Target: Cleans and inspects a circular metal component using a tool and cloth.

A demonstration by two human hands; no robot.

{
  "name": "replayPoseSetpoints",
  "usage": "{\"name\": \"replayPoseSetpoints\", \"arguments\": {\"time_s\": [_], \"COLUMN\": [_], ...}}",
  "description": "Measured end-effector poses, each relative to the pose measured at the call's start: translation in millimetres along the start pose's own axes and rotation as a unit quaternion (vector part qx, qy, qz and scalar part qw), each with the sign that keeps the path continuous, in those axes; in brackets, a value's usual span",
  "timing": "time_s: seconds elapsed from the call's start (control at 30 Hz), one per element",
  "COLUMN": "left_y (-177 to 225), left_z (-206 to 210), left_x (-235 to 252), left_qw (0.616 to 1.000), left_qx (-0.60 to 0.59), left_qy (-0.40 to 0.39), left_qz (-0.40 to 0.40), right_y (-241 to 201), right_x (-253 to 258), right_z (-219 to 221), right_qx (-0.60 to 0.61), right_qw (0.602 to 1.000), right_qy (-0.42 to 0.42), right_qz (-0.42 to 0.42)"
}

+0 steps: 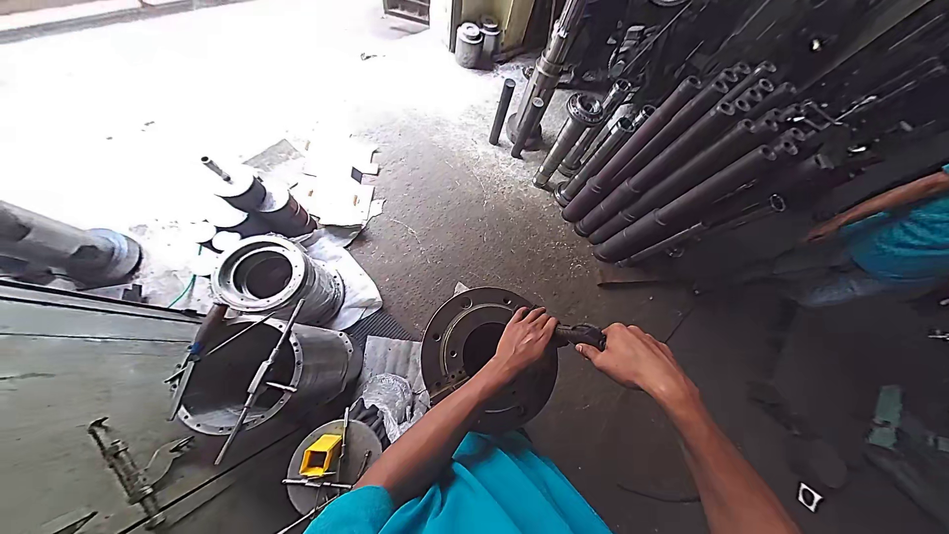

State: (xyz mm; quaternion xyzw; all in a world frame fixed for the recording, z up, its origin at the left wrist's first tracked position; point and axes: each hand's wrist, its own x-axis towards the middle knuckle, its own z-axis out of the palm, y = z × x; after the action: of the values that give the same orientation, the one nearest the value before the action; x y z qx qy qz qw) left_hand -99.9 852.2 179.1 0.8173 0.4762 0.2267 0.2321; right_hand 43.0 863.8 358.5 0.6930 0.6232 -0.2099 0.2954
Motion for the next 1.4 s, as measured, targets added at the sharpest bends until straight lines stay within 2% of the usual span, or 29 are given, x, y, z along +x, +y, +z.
{"name": "replayPoseSetpoints", "arguments": {"time_s": [0.2,0.3,0.37,0.43,0.5,0.6,0.7,0.87,1.0,1.17,1.4], "left_y": [0,-4,-12,-20,-33,-43,-31,-19,-13,-10,-11], "left_z": [-2,-17,-38,-69,-92,-102,-98,-42,-11,-3,-2], "left_x": [1,3,-2,-12,-28,-42,-42,-37,-38,-32,-27], "left_qw": [1.000,0.999,0.991,0.960,0.920,0.884,0.909,0.984,0.996,0.997,0.997], "left_qx": [-0.003,-0.043,-0.124,-0.214,-0.280,-0.346,-0.339,-0.176,-0.045,-0.022,-0.016], "left_qy": [-0.005,-0.016,0.055,0.159,0.231,0.273,0.221,0.007,0.046,0.071,0.063], "left_qz": [0.009,0.013,-0.019,-0.083,-0.150,-0.155,-0.094,0.017,0.062,0.036,0.035], "right_y": [11,33,47,53,51,37,20,13,6,-11,-8], "right_x": [-7,-10,-16,-25,-30,-27,-17,-3,-9,-23,-23], "right_z": [-6,-3,2,5,7,8,6,5,2,-4,-11], "right_qx": [-0.011,0.061,0.143,0.183,0.174,0.133,0.088,0.045,0.009,-0.042,-0.066], "right_qw": [1.000,0.998,0.990,0.983,0.984,0.990,0.995,0.998,0.999,0.998,0.997], "right_qy": [-0.010,-0.014,0.005,0.014,-0.001,-0.019,-0.037,-0.034,-0.032,-0.014,-0.027], "right_qz": [0.000,-0.006,-0.017,-0.024,-0.032,-0.032,-0.029,-0.029,-0.036,-0.036,-0.039]}}
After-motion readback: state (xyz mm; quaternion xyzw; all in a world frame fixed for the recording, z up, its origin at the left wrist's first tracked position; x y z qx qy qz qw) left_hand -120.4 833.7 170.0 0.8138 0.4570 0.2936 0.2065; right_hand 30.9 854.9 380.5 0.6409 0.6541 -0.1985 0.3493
